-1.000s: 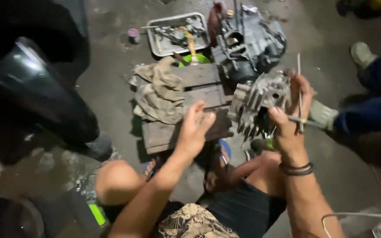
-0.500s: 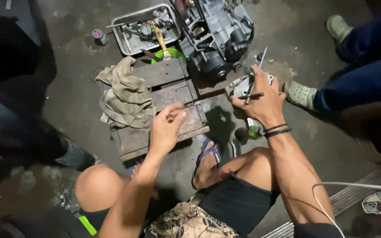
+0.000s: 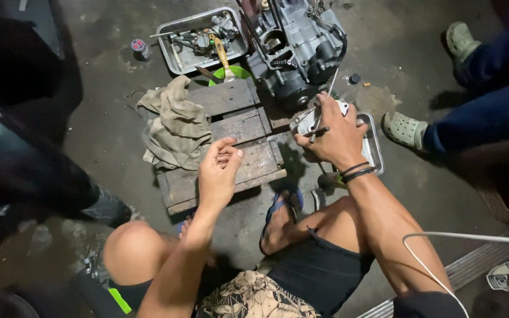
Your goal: Cleaning a motorcycle engine cylinder head using a small metal tool and a cloth to remove debris.
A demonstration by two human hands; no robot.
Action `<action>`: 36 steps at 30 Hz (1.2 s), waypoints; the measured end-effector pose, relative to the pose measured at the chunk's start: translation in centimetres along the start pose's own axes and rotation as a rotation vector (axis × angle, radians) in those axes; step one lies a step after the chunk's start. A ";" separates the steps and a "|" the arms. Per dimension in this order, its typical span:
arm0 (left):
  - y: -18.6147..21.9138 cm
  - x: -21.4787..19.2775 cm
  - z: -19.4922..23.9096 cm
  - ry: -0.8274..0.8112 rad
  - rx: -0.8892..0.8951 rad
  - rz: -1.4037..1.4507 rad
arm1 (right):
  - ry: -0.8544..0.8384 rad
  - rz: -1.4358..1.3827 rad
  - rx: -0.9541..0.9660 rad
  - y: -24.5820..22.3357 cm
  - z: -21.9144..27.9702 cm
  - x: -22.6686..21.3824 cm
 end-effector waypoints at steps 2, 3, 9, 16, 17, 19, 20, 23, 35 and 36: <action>-0.1 -0.4 0.3 0.016 -0.004 -0.026 | -0.009 0.072 -0.005 -0.7 -0.5 0.6; -0.2 -0.6 0.3 0.024 -0.011 -0.055 | -0.019 0.140 -0.003 -1.0 -0.8 1.0; -1.2 -0.7 0.0 0.021 0.012 -0.067 | -0.089 -0.052 -0.024 -3.8 -0.2 0.4; -1.1 -1.1 0.0 0.031 0.005 -0.066 | -0.076 -0.148 -0.049 -3.0 -0.5 0.6; -1.1 -1.0 0.0 0.024 -0.006 -0.098 | -0.071 -0.173 -0.081 -2.4 -1.0 1.2; -0.9 -0.9 0.2 0.014 -0.022 -0.132 | -0.070 -0.200 -0.108 -2.3 -1.2 1.6; -0.6 -0.9 0.5 0.013 -0.022 -0.131 | -0.084 -0.003 -0.098 -2.7 -0.9 1.5; 0.2 -0.9 0.2 0.021 -0.005 -0.126 | -0.108 -0.024 -0.077 -2.0 -1.9 2.2; -0.3 -1.0 0.0 0.054 0.012 -0.139 | 0.019 -0.543 -0.063 -0.1 -0.3 -0.2; -0.1 -1.1 -0.1 0.066 0.013 -0.125 | 0.060 -0.665 -0.075 0.3 -0.2 -1.0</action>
Point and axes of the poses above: each hand's wrist, its own z-axis away from the middle knuckle, its own x-axis out of the palm, y = z × x, the point moved 5 cm from there along -z, towards the middle knuckle, and after that the axes turned 8 degrees about -y, right-handed, at the moved point
